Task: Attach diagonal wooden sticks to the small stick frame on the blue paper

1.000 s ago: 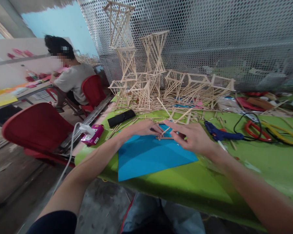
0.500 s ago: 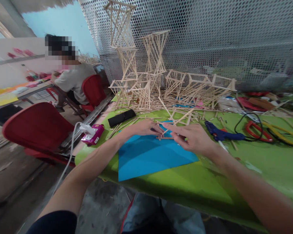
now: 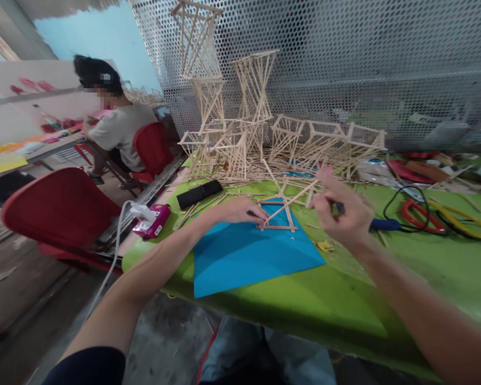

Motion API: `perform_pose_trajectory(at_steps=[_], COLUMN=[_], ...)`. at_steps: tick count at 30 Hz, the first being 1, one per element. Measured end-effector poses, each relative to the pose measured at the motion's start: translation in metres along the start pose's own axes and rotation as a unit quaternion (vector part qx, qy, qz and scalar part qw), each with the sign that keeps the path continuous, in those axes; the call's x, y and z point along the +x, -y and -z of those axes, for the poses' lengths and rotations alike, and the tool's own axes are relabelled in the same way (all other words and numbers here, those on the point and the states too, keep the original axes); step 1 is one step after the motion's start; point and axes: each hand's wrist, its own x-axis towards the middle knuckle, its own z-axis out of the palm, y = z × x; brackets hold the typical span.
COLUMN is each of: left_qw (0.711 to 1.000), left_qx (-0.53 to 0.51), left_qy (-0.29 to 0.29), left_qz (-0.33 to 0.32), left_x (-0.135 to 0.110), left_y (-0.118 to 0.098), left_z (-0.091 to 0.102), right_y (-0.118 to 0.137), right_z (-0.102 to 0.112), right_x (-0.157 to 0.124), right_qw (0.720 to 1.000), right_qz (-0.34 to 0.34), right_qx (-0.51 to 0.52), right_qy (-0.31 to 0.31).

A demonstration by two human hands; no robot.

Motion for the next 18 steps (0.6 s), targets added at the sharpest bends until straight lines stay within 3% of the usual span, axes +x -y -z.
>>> perform_pose_trajectory(at_steps=[3, 9, 18], left_qw=[1.0, 1.0, 1.0], left_qx=[0.003, 0.003, 0.011], left_qy=[-0.001, -0.005, -0.006], left_qz=[-0.009, -0.01, 0.003], left_x=[0.0, 0.001, 0.001], left_y=[-0.001, 0.003, 0.008], left_z=[0.001, 0.001, -0.002], right_y=[-0.001, -0.007, -0.002], right_z=[0.004, -0.002, -0.009], right_x=[0.004, 0.005, 0.006], right_qw=[0.996, 1.0, 0.999], right_qz=[-0.05, -0.006, -0.006], right_qx=[-0.021, -0.024, -0.011], right_qy=[-0.07, -0.017, -0.03])
